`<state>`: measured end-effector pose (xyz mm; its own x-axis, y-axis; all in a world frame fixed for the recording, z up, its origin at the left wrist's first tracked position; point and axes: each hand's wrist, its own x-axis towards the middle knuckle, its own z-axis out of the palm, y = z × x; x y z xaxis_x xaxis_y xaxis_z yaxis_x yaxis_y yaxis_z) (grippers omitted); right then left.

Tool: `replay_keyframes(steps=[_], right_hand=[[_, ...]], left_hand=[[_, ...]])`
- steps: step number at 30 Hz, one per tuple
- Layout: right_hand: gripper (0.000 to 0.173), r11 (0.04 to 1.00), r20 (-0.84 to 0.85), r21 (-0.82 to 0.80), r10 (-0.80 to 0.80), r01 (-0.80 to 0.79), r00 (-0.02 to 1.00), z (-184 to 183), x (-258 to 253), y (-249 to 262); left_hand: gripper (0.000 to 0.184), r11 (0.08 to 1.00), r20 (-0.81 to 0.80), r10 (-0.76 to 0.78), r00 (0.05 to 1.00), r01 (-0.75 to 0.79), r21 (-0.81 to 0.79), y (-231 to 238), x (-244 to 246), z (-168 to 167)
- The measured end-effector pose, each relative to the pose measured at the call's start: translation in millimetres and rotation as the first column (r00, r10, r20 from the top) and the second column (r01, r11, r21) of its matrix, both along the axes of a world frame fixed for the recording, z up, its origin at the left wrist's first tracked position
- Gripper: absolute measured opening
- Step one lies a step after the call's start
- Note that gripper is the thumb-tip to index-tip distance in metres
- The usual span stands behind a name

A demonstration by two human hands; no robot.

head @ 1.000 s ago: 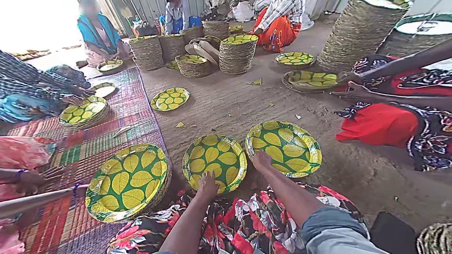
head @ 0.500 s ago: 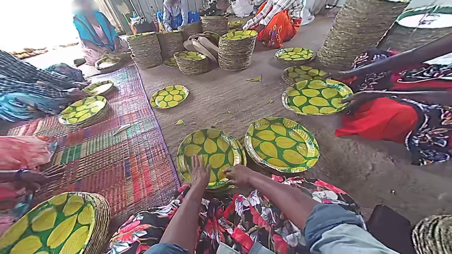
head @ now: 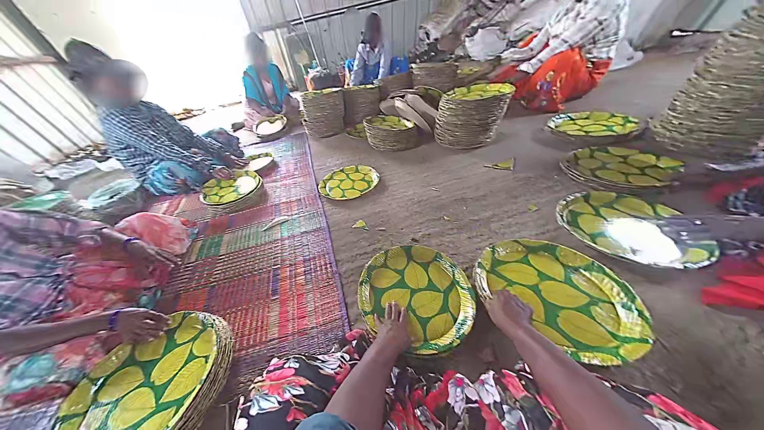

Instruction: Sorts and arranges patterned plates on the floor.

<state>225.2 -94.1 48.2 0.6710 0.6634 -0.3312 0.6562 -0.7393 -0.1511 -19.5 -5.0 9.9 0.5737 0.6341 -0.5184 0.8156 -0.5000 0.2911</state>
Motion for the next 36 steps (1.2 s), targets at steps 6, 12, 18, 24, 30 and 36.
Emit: replay_keyframes(steps=[6, 12, 18, 24, 30, 36], right_hand=[[0.04, 0.895, 0.178, 0.435, 0.025, -0.101, 0.984, 13.4, 3.1, -8.5], [0.038, 0.689, 0.024, 0.409, 0.647, -0.598, 0.762, -6.4, -54.5, -7.0], [0.048, 0.713, -0.074, 0.133, 0.7, -0.689, 0.71, -24.4, -38.7, 2.4], [0.046, 1.0, 0.01, -0.023, 0.017, -0.017, 1.0, -14.0, 5.1, -2.5], [0.042, 0.996, 0.068, -0.045, 0.078, -0.075, 0.995, -9.7, 7.9, -6.1], [0.034, 0.828, 0.26, 0.474, 0.195, -0.301, 0.946, 12.5, -19.4, -7.3]], left_hand=[[0.07, 0.978, 0.293, 0.103, 0.951, -0.151, 0.146, 3.9, -0.6, 8.0], [0.061, 0.773, 0.62, -0.035, 0.784, -0.372, 0.514, 9.5, 0.6, 10.9], [0.079, 0.999, 0.04, 0.038, 0.998, -0.039, 0.026, 1.0, -3.8, -0.2], [0.082, 0.999, 0.034, 0.051, 0.998, -0.051, 0.018, 2.4, 2.3, 4.0], [0.081, 0.999, 0.052, 0.048, 0.997, -0.048, 0.006, 0.0, -0.6, 6.6], [0.062, 0.92, 0.427, 0.31, 0.849, -0.381, 0.091, 12.2, -9.0, 9.5]])
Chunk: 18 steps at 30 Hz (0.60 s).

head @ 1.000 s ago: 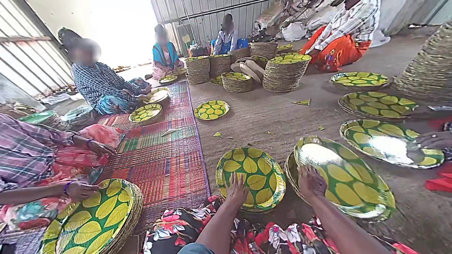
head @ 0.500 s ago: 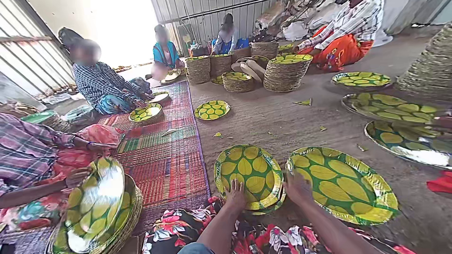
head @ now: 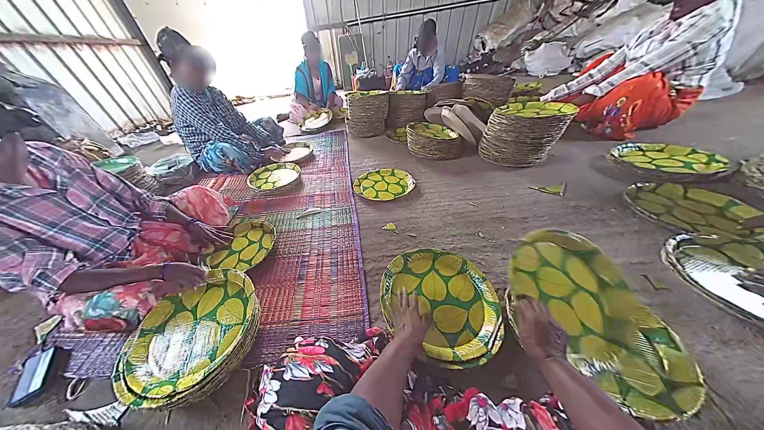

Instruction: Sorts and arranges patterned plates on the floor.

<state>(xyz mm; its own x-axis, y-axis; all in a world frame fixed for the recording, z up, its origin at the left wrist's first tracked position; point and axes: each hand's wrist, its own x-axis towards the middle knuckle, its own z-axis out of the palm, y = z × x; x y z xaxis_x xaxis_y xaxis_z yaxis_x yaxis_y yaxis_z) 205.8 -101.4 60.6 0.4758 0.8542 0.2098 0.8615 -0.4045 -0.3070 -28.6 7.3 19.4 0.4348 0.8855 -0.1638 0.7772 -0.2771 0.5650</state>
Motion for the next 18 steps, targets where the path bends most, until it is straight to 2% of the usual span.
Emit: replay_keyframes(steps=[2, 3, 4, 6, 7, 9, 11, 12, 15, 17, 18], right_hand=[[0.032, 0.97, -0.056, -0.048, 0.236, -0.239, 0.97, -7.6, -29.8, -1.6], [0.034, 0.909, -0.112, -0.154, 0.373, -0.387, 0.921, -14.6, -40.2, -3.0], [0.034, 0.803, -0.169, -0.288, 0.493, -0.522, 0.853, -23.6, -48.0, -4.6], [0.043, 0.544, -0.244, -0.538, 0.63, -0.643, 0.737, -40.1, -59.0, -2.4], [0.054, 0.483, -0.227, -0.596, 0.666, -0.642, 0.711, -45.3, -61.6, -3.2], [0.07, 0.483, -0.2, -0.622, 0.664, -0.617, 0.721, -51.1, -61.7, -6.7], [0.071, 0.566, -0.129, -0.571, 0.654, -0.595, 0.746, -57.2, -61.5, -5.5], [0.068, 0.626, -0.049, -0.507, 0.666, -0.593, 0.745, -59.4, -61.6, -5.3], [0.061, 0.752, 0.166, -0.223, 0.656, -0.62, 0.736, -52.1, -63.6, 8.3], [0.064, 0.779, 0.215, -0.151, 0.627, -0.609, 0.749, -29.3, -77.4, 39.2], [0.065, 0.772, 0.244, -0.113, 0.632, -0.626, 0.736, -16.9, -89.0, 59.0]], left_hand=[[0.062, 0.949, 0.191, 0.31, 0.931, -0.314, -0.012, 9.1, -3.0, 10.5], [0.062, 0.896, 0.245, 0.443, 0.862, -0.435, -0.091, 15.6, -5.5, 14.4], [0.064, 0.834, 0.275, 0.552, 0.787, -0.517, -0.194, 21.0, -9.0, 12.6], [0.07, 0.73, 0.273, 0.671, 0.689, -0.548, -0.409, 31.2, -19.4, 1.7], [0.072, 0.695, 0.258, 0.69, 0.677, -0.518, -0.499, 33.5, -24.3, -3.0], [0.064, 0.645, 0.215, 0.707, 0.674, -0.489, -0.587, 37.2, -25.9, -11.4], [0.046, 0.634, 0.23, 0.714, 0.662, -0.469, -0.615, 40.5, -23.9, -8.8], [0.044, 0.663, 0.254, 0.69, 0.677, -0.451, -0.598, 39.6, -23.5, 0.8], [0.045, 0.756, 0.387, 0.638, 0.666, -0.446, -0.479, 41.0, -28.0, 46.5], [0.043, 0.773, 0.519, 0.629, 0.579, -0.54, -0.333, 48.7, -44.4, 78.6], [0.042, 0.747, 0.593, 0.61, 0.526, -0.631, -0.209, 52.9, -55.0, 91.2]])
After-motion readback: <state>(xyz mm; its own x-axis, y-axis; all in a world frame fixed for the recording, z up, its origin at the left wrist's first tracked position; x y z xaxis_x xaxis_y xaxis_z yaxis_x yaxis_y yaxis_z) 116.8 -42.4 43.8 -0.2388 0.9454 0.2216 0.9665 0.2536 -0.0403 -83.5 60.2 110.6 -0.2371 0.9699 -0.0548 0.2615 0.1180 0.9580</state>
